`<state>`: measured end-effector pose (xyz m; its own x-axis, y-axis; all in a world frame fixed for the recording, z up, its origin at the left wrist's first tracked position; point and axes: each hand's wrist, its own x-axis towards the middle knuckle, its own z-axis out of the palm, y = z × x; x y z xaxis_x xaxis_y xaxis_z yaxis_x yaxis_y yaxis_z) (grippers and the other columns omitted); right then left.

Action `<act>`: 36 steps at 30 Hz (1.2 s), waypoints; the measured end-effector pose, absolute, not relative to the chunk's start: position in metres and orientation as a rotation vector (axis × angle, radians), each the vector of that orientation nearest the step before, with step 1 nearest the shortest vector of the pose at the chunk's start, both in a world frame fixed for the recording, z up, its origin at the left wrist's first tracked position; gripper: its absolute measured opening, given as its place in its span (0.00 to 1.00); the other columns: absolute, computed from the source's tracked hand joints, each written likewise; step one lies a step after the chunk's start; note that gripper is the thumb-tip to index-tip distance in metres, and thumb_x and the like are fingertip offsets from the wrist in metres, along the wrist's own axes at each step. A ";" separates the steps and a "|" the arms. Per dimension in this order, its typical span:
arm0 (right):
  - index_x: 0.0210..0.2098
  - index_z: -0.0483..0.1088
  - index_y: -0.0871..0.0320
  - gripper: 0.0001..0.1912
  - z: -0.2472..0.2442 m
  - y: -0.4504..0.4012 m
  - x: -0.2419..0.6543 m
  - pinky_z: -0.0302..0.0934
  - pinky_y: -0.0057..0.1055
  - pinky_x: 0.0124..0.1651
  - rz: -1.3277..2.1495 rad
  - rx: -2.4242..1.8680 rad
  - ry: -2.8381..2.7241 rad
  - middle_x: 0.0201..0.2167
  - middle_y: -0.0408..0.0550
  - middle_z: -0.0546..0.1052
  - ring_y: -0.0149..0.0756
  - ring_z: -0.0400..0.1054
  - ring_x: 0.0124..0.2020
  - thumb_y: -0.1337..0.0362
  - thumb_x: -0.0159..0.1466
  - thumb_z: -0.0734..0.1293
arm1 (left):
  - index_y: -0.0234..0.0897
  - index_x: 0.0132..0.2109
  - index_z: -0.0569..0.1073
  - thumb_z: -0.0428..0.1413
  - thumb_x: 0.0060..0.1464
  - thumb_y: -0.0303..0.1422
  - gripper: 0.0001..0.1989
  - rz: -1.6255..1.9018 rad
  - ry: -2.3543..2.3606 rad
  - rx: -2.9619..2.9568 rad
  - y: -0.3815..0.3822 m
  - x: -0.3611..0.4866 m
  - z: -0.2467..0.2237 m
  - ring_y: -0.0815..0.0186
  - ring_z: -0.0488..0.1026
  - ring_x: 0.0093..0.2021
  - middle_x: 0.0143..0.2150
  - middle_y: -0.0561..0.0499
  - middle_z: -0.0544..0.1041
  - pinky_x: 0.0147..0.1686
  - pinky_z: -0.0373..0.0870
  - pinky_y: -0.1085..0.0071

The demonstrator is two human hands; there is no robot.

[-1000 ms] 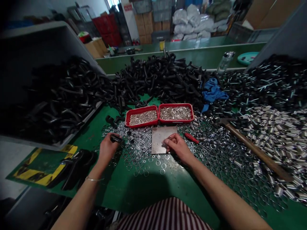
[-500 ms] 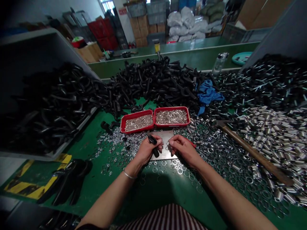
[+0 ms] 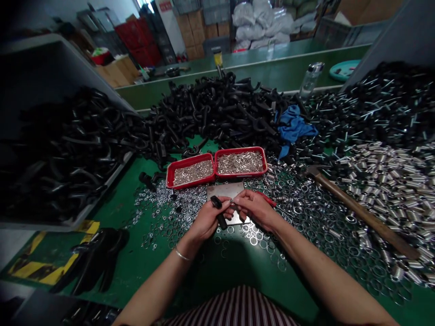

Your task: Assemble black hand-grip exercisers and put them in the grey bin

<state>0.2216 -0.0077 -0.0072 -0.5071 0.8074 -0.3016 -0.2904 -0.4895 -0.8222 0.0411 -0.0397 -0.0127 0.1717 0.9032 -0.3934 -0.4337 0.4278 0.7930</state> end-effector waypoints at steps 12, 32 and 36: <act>0.44 0.71 0.54 0.12 0.002 0.000 0.240 0.69 0.39 0.45 1.663 -1.110 -1.467 0.36 0.44 0.78 0.36 0.75 0.35 0.56 0.63 0.71 | 0.39 0.50 0.74 0.67 0.46 0.30 0.23 0.943 1.073 1.026 -0.043 0.015 -0.001 0.68 0.73 0.39 0.45 0.48 0.77 0.38 0.67 0.74; 0.40 0.72 0.56 0.14 0.007 -0.010 0.197 0.63 0.31 0.40 1.473 -1.165 -1.326 0.33 0.41 0.75 0.33 0.69 0.34 0.53 0.62 0.71 | 0.40 0.47 0.62 0.63 0.48 0.30 0.22 0.842 0.877 0.824 -0.046 0.040 0.005 0.77 0.62 0.19 0.30 0.58 0.73 0.20 0.57 0.79; 0.41 0.70 0.56 0.15 0.007 -0.010 0.207 0.61 0.30 0.34 1.675 -1.085 -1.396 0.28 0.40 0.74 0.32 0.67 0.28 0.50 0.65 0.69 | 0.37 0.46 0.64 0.57 0.60 0.40 0.14 0.700 0.665 0.763 -0.055 0.036 0.014 0.79 0.58 0.17 0.35 0.49 0.77 0.18 0.55 0.79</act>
<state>0.2067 -0.0104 0.0068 -0.4111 0.8960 -0.1677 0.0032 -0.1825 -0.9832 0.0362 -0.0549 0.0138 0.5898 0.7596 -0.2741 -0.3133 0.5281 0.7893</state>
